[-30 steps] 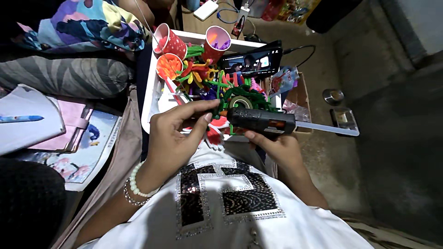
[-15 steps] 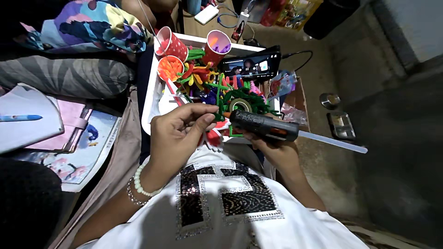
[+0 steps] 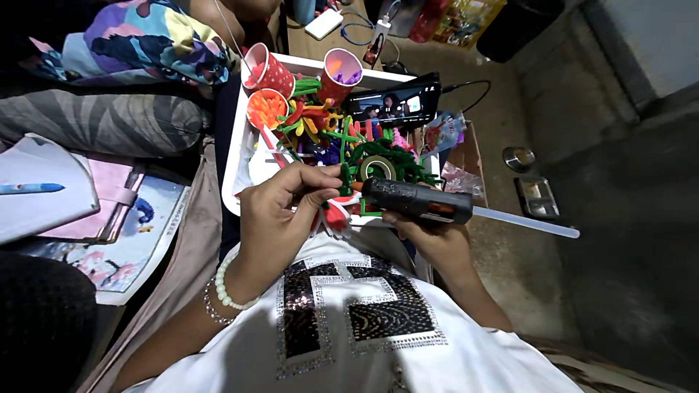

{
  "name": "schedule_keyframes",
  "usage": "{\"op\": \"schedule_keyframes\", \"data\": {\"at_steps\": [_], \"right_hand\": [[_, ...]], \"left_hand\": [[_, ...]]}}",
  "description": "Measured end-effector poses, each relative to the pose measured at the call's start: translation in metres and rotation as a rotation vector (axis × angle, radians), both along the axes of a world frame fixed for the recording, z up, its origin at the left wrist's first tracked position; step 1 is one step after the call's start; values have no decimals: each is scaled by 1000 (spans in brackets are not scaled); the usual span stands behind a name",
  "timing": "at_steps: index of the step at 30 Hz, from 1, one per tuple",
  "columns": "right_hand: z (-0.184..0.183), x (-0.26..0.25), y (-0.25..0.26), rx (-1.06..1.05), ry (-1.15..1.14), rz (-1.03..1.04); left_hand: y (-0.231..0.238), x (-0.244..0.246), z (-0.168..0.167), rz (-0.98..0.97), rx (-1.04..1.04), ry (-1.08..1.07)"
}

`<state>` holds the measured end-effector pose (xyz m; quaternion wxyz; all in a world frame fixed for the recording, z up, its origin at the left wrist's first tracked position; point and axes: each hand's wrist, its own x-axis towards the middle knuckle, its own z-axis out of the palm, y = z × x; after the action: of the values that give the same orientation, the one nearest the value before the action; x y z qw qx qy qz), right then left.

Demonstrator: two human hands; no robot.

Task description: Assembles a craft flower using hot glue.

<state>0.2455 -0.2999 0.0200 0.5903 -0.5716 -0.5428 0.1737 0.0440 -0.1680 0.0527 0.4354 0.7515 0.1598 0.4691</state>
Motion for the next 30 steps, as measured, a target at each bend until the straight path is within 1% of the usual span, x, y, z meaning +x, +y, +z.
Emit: {"op": "schedule_keyframes", "data": {"at_steps": [5, 12, 19, 26, 30], "right_hand": [[0, -2, 0, 11, 5, -10], [-2, 1, 3, 51, -139, -65], [1, 1, 2, 105, -201, -16], [1, 0, 3, 105, -196, -26], [0, 0, 3, 68, -121, 6]], "left_hand": [[0, 0, 0, -27, 42, 3], [-1, 1, 1, -45, 65, -2], [-2, 3, -1, -17, 53, -24], [-2, 3, -1, -37, 35, -42], [-2, 3, -1, -29, 55, -44]]}}
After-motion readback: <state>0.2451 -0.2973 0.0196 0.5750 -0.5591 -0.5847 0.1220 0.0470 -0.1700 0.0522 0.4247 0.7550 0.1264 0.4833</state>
